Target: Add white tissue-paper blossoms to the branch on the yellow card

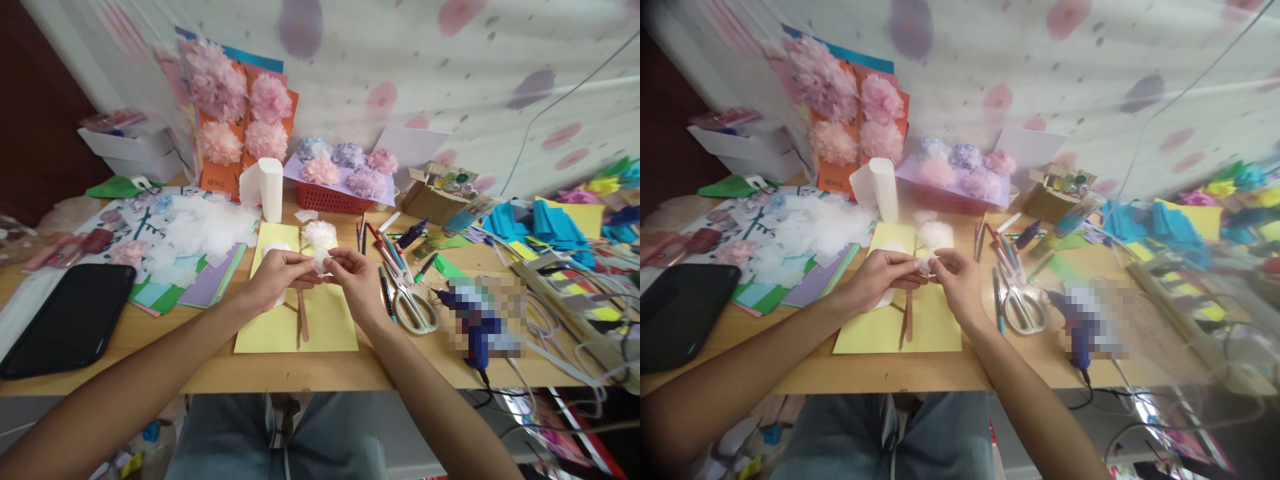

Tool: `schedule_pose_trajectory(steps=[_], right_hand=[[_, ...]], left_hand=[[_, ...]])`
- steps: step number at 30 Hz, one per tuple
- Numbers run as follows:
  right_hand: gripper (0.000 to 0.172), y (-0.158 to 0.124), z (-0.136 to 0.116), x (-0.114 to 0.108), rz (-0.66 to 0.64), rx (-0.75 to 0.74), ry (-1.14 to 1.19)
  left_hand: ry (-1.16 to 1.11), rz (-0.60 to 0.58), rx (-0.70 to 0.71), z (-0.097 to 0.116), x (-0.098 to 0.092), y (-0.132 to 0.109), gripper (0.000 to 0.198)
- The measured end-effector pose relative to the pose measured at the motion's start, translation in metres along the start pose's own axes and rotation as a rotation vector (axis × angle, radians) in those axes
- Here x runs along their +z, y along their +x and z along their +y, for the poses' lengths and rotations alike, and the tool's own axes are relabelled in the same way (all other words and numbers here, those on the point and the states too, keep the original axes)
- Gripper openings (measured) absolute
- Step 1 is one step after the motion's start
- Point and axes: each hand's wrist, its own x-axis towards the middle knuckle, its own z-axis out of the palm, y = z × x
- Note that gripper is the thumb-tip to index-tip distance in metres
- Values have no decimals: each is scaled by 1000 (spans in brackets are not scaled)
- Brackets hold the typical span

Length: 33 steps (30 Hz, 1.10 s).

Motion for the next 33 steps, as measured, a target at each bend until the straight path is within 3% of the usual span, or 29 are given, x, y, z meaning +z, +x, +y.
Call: schedule_pose_trajectory(steps=[5, 10, 13, 16, 22, 30, 33], right_hand=[[24, 2, 4, -2, 1, -55, -39], [7, -2, 5, -1, 42, -338, -310], [16, -6, 0, 0, 6, -522, -479], [22, -9, -4, 1, -33, -600, -553], [18, -8, 2, 1, -23, -468, -441], [16, -9, 4, 0, -46, -419, -439], [11, -9, 0, 1, -44, -320, -341]], left_hand=[[-57, 7, -37, 2, 0, 0, 21], [-177, 2, -98, 5, -1, 1, 15], [-236, -5, -99, 4, -3, 2, 15], [-253, -5, -101, 4, -4, 3, 15], [-218, 11, -82, 5, -1, 2, 15], [-139, -7, -51, 5, -1, 1, 31], [-82, 11, -24, 3, -1, 2, 29]])
